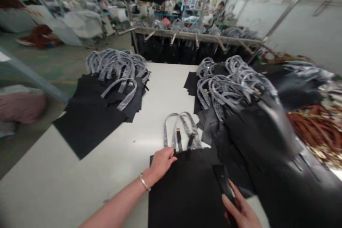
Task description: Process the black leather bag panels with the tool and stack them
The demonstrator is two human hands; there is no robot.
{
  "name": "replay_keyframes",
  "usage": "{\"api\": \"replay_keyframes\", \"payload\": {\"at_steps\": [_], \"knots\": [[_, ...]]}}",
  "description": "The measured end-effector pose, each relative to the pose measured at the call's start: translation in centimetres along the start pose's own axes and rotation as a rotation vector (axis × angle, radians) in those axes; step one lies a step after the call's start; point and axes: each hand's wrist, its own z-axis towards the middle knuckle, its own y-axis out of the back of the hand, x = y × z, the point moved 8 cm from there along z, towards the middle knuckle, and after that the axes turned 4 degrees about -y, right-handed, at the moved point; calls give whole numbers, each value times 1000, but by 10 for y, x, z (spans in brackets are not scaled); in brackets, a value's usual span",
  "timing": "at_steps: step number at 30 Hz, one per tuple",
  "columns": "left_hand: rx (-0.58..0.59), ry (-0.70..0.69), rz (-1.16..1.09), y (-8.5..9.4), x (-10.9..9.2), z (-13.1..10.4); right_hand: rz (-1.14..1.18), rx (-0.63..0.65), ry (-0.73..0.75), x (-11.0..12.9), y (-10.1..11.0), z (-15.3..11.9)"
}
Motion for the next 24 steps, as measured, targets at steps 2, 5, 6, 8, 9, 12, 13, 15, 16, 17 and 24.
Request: {"api": "replay_keyframes", "payload": {"at_steps": [2,5,6,8,9,12,13,15,16,17,24], "knots": [[-44,61,-80,25,13,-7,14,-41,-19,-4,4,-4],[-89,120,-132,68,48,-22,40,-10,-41,-11,3,-1],[-90,157,-107,81,65,-30,33,8,-40,-15,2,2],[-82,256,0,108,104,-48,0,45,-33,-22,-2,8],[-83,311,70,122,125,-58,-16,63,-30,-25,-4,11],[-43,522,294,155,182,-92,-29,111,-22,-28,-14,19],[-54,580,380,164,195,-101,-29,121,-23,-27,-17,22],[-147,592,550,174,201,-109,-33,132,-23,-22,-23,26],[-220,535,600,171,193,-107,-38,139,-22,-17,-26,29],[-290,449,604,161,179,-103,-42,148,-18,-11,-28,31],[-219,-104,108,-12,40,-64,-34,272,-53,37,-56,44]]}}
